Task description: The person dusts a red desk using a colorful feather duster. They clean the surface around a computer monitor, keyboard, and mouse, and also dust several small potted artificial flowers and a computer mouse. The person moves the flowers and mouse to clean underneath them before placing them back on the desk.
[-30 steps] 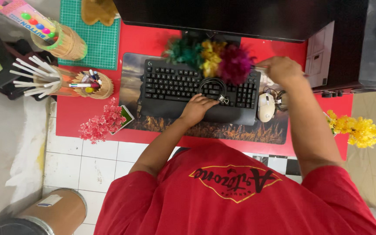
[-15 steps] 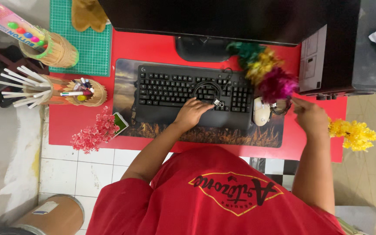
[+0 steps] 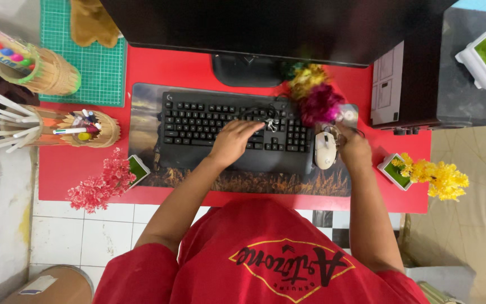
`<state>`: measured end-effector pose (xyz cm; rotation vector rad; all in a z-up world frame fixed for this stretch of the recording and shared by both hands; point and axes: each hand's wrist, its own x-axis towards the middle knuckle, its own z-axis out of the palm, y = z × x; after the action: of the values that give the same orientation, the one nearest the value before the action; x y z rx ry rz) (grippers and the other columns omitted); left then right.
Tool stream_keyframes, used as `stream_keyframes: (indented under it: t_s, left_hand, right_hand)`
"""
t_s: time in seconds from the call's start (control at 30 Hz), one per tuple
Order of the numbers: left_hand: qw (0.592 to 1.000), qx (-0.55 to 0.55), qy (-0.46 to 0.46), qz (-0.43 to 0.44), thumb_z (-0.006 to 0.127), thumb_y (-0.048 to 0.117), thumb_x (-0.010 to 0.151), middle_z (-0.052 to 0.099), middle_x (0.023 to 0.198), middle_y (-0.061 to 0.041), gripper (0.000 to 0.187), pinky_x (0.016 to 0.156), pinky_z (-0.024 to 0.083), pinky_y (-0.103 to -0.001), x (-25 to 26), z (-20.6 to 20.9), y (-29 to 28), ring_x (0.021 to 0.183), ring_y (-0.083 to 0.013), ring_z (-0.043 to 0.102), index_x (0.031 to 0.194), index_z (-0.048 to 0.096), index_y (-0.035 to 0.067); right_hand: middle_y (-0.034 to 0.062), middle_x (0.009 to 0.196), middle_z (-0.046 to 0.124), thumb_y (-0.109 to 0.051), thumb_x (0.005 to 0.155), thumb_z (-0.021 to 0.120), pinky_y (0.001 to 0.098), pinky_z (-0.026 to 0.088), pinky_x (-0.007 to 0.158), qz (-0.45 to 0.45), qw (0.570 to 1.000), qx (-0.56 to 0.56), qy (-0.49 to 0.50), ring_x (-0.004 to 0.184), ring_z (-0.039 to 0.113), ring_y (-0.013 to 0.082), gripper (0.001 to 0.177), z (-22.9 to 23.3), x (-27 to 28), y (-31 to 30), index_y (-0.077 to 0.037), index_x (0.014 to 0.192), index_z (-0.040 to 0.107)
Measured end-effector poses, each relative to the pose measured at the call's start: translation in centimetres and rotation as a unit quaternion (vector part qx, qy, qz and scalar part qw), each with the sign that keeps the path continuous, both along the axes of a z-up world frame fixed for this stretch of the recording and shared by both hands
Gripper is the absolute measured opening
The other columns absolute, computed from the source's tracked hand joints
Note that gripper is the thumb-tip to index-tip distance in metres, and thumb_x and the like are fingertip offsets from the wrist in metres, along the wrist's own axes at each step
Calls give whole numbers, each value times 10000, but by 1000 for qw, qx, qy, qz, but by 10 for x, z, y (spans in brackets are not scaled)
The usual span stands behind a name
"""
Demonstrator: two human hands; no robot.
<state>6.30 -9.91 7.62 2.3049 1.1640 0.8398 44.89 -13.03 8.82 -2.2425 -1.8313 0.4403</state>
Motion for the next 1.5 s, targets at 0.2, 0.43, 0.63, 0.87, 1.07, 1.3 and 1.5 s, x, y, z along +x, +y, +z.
stream_keyframes:
  t_s: [0.2,0.43,0.63,0.87,1.07,1.3,1.5]
  left_hand:
    - [999,28,-36,25,614,16,979,708,1287,-83,398,1002,545,-426,2,10,34,1172,-315,664,1353,609,152]
    - [984,-72,-127,103,603,34,1026,701,1277,-121,359,933,568,-431,6,1,84,1142,-346,687,1364,605,156]
    - [950,-135,-222,173,605,41,1005,713,1228,-153,390,900,578,-395,15,-56,122,1060,-311,714,1381,558,128]
    - [879,-341,-227,243,573,117,1018,719,1206,-86,332,608,643,-310,4,-89,138,865,-178,765,1349,569,129]
    - [887,-356,-183,231,635,151,994,738,1212,-107,376,671,668,-311,-24,-87,112,886,-226,794,1364,582,114]
    - [963,-176,-31,200,763,230,900,670,1299,-165,494,971,533,-449,-33,-89,91,1192,-357,627,1350,577,145]
    - [963,-157,130,177,812,413,901,677,1187,-194,532,767,569,-497,-30,-75,78,980,-396,688,1250,605,69]
  right_hand:
    - [269,981,699,-218,997,616,555,546,834,-6,1000,19,-23,917,682,475,403,-8,24,16,-284,1387,694]
    - [255,1019,701,-219,1036,646,549,541,787,-48,998,14,-24,951,665,473,345,4,49,-7,-231,1378,686]
    - [156,973,751,-122,1019,576,449,562,857,-9,998,-46,34,900,736,325,436,6,69,-46,-223,1435,656]
    - [101,896,772,-108,1009,567,435,550,809,-41,994,-103,22,883,717,298,467,16,58,-49,-194,1463,638]
    - [157,940,724,-147,1098,558,433,560,798,-108,991,-64,47,873,746,284,339,14,57,-37,-152,1419,666]
    - [200,1009,728,-73,1076,609,404,574,775,-10,997,12,75,863,742,254,360,-5,78,-34,-58,1429,679]
    - [185,888,736,-80,1067,645,383,557,730,8,997,-19,69,768,747,256,306,24,59,-43,-52,1369,694]
